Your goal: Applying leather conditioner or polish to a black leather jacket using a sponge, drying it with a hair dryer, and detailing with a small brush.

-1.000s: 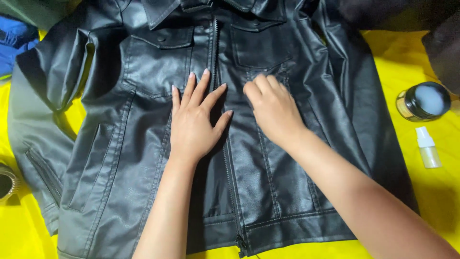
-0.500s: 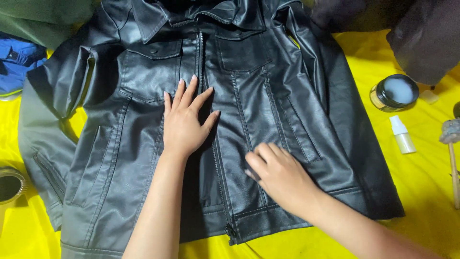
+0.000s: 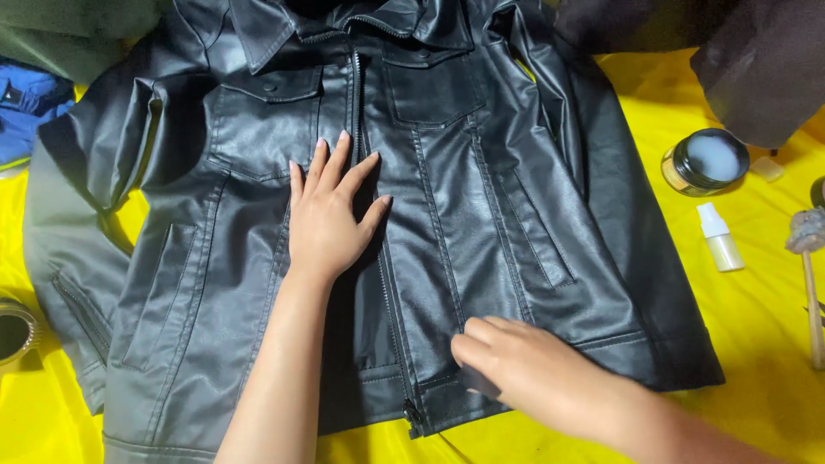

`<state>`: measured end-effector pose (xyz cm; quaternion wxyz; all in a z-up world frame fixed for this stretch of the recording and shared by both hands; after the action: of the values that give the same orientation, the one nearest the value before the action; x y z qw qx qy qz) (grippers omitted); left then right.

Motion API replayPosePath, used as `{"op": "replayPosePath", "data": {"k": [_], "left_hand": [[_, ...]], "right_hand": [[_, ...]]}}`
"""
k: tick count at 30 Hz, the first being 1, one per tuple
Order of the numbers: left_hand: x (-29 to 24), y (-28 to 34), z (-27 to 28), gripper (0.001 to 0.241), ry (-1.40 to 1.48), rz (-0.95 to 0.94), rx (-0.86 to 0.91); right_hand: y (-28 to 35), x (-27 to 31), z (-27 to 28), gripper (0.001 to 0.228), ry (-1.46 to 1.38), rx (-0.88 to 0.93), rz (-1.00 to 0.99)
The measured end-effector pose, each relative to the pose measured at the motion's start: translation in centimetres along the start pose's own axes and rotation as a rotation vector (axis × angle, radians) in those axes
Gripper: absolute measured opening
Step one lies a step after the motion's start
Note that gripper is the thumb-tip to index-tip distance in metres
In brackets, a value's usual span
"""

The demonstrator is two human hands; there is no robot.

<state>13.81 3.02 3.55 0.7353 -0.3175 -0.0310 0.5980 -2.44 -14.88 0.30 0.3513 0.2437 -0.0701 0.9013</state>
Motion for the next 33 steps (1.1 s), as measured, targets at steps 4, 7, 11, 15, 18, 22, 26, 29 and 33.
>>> {"op": "replayPosePath", "data": {"k": [4, 7, 11, 15, 18, 22, 26, 29, 33], "left_hand": [[0.0, 0.0, 0.2, 0.057, 0.001, -0.004, -0.014], [0.0, 0.0, 0.3, 0.057, 0.011, -0.001, -0.021], [0.0, -0.1, 0.5, 0.055, 0.011, 0.004, -0.046], [-0.3, -0.2, 0.7, 0.054, 0.014, 0.003, -0.060], [0.2, -0.2, 0.3, 0.055, -0.002, 0.134, 0.071], [0.6, -0.1, -0.1, 0.053, -0.009, 0.148, 0.079], [0.7, -0.2, -0.1, 0.045, -0.001, 0.144, 0.046], [0.8, -0.3, -0.1, 0.043, 0.000, 0.140, 0.045], [0.6, -0.4, 0.1, 0.042, 0.003, 0.144, 0.045]], "right_hand": [[-3.0, -1.2, 1.6, 0.021, -0.074, 0.094, 0.006], [-5.6, -1.8, 2.4, 0.033, -0.054, 0.169, 0.045], [-9.8, -4.0, 3.9, 0.040, 0.097, 0.235, -0.060], [-14.4, -6.6, 6.5, 0.039, 0.228, 0.213, -0.115], [-17.8, -7.7, 11.1, 0.048, 0.328, -0.038, -0.120], [-21.0, -11.2, 14.5, 0.055, 0.301, -0.432, -0.034], [-21.4, -12.5, 14.2, 0.055, 0.207, -0.602, -0.148], [-20.5, -11.6, 12.6, 0.045, 0.282, -0.646, -0.141], [-18.0, -8.2, 10.7, 0.042, 0.477, -0.681, -0.013]]}}
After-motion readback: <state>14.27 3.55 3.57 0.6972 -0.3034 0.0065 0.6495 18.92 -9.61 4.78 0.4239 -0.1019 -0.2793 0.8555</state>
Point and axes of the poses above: each hand's wrist, its own y-axis away from the middle knuckle, its own z-axis out of the back of the hand, x = y × z, the point moved 10 cm from there along -y, towards the middle knuckle, and after that the axes turned 12 degrees about -x, right-handed, at the moved point
